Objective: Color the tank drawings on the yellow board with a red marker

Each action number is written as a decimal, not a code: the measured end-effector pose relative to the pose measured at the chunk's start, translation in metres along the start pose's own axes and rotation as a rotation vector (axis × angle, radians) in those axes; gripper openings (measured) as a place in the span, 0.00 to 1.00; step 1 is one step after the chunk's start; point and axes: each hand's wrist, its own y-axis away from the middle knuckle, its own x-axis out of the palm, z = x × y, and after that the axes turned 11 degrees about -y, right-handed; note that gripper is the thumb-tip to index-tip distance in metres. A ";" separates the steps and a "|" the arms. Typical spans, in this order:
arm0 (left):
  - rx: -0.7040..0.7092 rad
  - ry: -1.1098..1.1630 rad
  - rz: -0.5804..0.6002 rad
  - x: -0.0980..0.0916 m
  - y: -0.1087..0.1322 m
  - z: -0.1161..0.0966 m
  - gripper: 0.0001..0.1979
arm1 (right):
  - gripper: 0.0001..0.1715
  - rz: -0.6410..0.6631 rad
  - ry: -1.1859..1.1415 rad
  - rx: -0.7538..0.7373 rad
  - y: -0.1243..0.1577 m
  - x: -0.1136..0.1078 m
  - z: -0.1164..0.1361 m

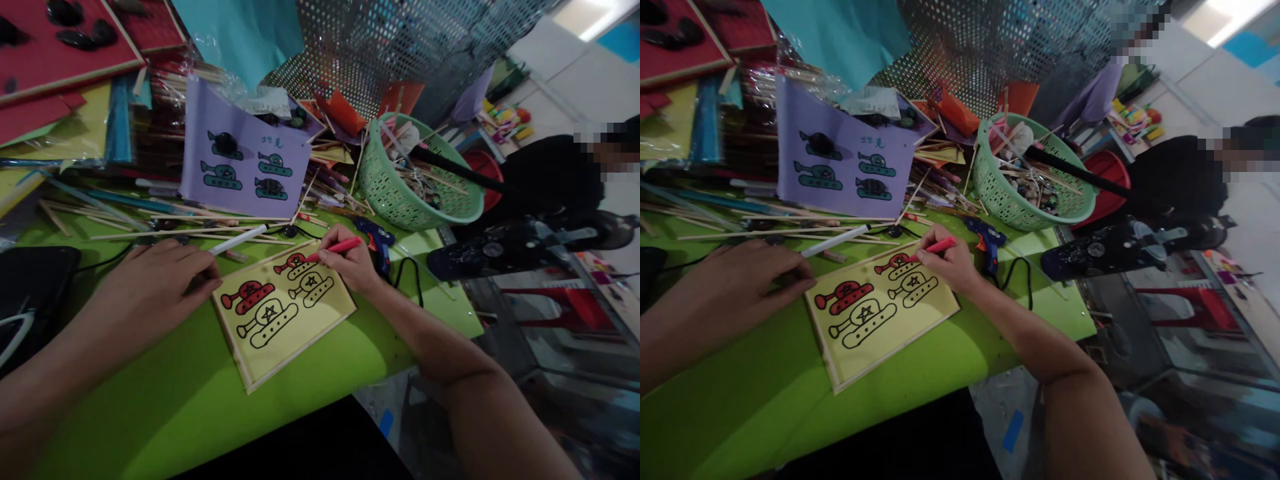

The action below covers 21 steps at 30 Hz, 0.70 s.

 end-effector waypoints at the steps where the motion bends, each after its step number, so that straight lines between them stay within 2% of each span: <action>1: -0.003 0.003 0.002 0.000 0.000 0.000 0.18 | 0.07 -0.001 -0.004 0.001 0.000 0.000 0.000; 21: -0.007 -0.014 0.008 -0.001 0.000 -0.001 0.18 | 0.10 0.045 -0.042 -0.004 0.000 0.001 -0.002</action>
